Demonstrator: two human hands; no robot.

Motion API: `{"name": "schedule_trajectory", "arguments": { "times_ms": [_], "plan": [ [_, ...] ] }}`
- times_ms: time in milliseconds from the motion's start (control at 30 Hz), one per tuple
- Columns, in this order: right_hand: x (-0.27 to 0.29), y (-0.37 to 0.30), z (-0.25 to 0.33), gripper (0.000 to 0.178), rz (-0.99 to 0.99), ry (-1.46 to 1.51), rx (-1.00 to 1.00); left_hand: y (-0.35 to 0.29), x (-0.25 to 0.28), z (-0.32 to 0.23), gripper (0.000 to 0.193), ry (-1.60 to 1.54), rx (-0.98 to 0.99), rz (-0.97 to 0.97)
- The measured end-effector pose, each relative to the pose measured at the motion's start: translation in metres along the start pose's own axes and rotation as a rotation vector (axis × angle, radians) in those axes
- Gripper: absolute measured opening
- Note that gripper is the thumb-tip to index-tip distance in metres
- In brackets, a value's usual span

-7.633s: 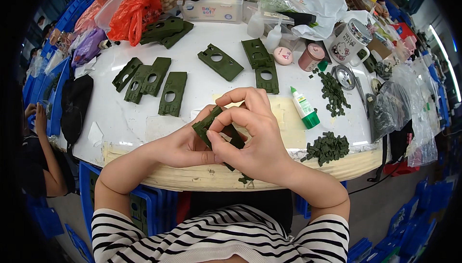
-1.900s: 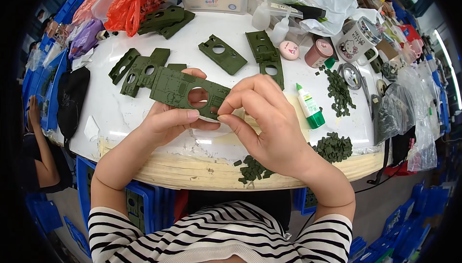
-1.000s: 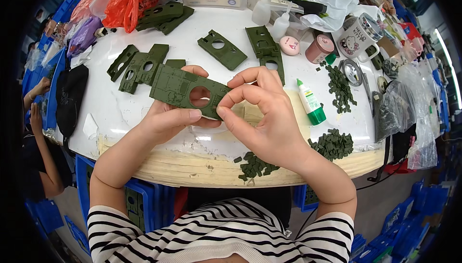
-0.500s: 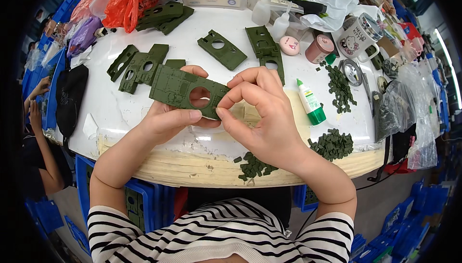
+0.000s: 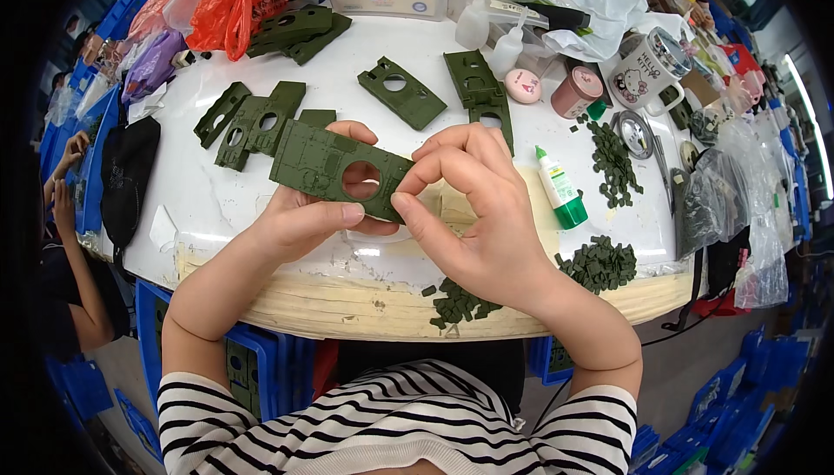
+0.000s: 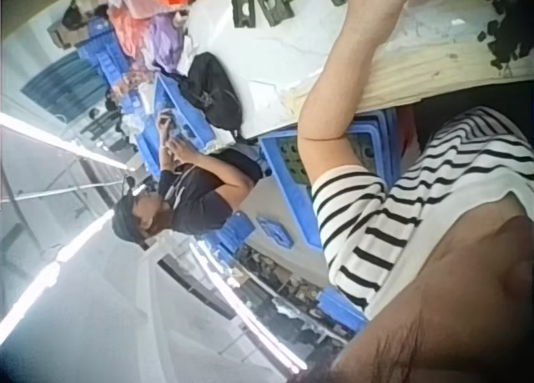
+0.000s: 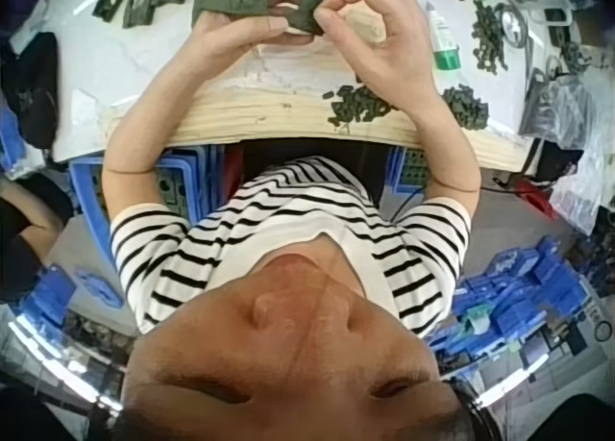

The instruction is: Assembling plastic components of toy tanks and applying adhesive.

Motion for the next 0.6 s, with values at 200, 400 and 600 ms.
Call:
{"name": "schedule_trajectory", "arguments": {
  "times_ms": [200,400,600],
  "plan": [
    [0.011,0.008,0.013,0.02,0.047,-0.165,0.188,-0.001,0.001,-0.004,0.062,0.018,-0.012,-0.021],
    [0.004,0.002,0.015,0.032,0.042,-0.363,0.349,-0.002,0.001,-0.008,0.059,-0.038,-0.046,0.035],
    [0.003,0.001,0.016,0.033,0.035,-0.354,0.374,-0.003,-0.003,-0.009,0.068,0.028,-0.031,-0.019]
  ]
}}
Point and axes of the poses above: each hand's wrist, its own y-axis towards the middle knuckle, its own x-axis out of the back of the hand, z = x × y, the point moved 2 cm from there along y, towards the middle knuckle, and after that the axes turned 5 degrees about x, right-handed, at the moved point
